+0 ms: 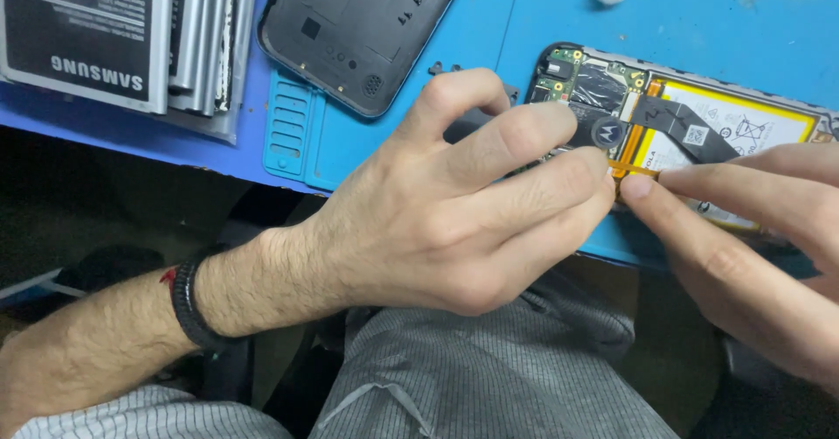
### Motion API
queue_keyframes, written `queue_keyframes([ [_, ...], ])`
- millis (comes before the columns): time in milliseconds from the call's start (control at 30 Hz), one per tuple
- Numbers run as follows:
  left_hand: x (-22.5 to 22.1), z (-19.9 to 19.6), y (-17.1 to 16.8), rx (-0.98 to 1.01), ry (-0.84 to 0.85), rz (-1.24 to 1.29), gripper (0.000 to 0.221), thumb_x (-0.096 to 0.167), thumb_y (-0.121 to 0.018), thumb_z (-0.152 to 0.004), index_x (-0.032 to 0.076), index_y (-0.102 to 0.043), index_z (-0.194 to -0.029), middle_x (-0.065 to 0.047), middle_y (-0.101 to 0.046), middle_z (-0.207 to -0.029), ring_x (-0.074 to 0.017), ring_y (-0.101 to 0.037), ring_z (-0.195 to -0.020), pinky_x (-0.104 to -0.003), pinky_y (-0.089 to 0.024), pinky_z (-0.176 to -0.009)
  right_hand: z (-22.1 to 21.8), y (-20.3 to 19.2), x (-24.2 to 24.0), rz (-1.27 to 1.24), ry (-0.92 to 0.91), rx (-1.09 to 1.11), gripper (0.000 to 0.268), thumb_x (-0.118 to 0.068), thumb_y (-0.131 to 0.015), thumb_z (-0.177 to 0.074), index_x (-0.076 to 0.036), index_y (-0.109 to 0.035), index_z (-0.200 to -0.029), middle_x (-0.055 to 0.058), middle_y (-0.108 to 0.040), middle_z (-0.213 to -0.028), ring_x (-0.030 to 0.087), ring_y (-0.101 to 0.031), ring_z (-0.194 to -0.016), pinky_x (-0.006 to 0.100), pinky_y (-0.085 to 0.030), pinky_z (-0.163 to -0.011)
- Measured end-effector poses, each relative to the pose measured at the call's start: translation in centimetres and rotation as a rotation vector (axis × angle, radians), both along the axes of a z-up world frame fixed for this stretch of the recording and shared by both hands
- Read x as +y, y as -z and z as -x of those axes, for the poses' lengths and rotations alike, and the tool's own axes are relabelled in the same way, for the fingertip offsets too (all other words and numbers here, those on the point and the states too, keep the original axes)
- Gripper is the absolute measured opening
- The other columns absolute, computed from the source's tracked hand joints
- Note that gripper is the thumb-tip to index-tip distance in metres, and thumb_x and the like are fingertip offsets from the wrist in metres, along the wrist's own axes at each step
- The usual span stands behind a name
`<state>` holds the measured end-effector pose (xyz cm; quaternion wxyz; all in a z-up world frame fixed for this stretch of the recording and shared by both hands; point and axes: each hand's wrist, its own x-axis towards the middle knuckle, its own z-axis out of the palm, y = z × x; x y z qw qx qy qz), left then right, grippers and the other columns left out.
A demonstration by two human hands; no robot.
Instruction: Final internal assembly of a smartphone, including connecting ribbon cables and screwing in internal covers.
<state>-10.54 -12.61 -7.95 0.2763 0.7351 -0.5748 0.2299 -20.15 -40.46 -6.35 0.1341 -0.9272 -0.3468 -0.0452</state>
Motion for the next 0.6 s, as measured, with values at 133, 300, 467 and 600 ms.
queue_keyframes([
  [133, 0.3, -0.1, -0.2, 0.021, -0.007, 0.011, 0.020, 0.002, -0.056, -0.116, 0.005, -0.074, -0.108, -0.005, -0.071, -0.111, -0.0251, -0.065, -0.110, -0.041, -0.047, -0.092, -0.6, 0.0, -0.2, -0.023, -0.028, 0.009, 0.040, 0.009, -0.063, -0.102, 0.003, -0.073, -0.140, 0.022, -0.072, -0.132, 0.041, -0.071, -0.095, 0.054, -0.058, -0.090],
  [300, 1.1, -0.6, -0.7, 0.036, -0.044, 0.009, 0.029, 0.006, -0.046, -0.116, 0.008, -0.070, -0.100, -0.003, -0.072, -0.109, -0.0261, -0.068, -0.100, -0.039, -0.044, -0.087, 0.5, 0.7, -1.1, 0.036, 0.036, 0.005, 0.042, 0.003, -0.073, -0.101, -0.010, -0.077, -0.141, 0.020, -0.075, -0.133, 0.039, -0.064, -0.089, 0.056, -0.059, -0.092],
  [467, 0.9, -0.3, -0.4, -0.026, -0.047, -0.024, 0.033, 0.008, -0.041, -0.116, 0.011, -0.072, -0.105, 0.000, -0.071, -0.111, -0.0193, -0.069, -0.102, -0.036, -0.039, -0.084, 0.6, 1.1, -1.5, 0.045, 0.018, 0.014, 0.042, -0.002, -0.071, -0.101, -0.007, -0.075, -0.143, 0.022, -0.073, -0.133, 0.038, -0.064, -0.086, 0.055, -0.058, -0.089],
  [600, 0.6, 0.0, -0.1, -0.077, -0.045, -0.042, 0.032, 0.009, -0.044, -0.115, 0.012, -0.075, -0.106, 0.001, -0.068, -0.114, -0.0143, -0.067, -0.108, -0.034, -0.039, -0.083, 0.1, 1.2, -1.7, 0.043, -0.072, -0.022, 0.039, -0.007, -0.070, -0.099, 0.000, -0.077, -0.137, 0.023, -0.073, -0.130, 0.037, -0.065, -0.079, 0.053, -0.059, -0.081],
])
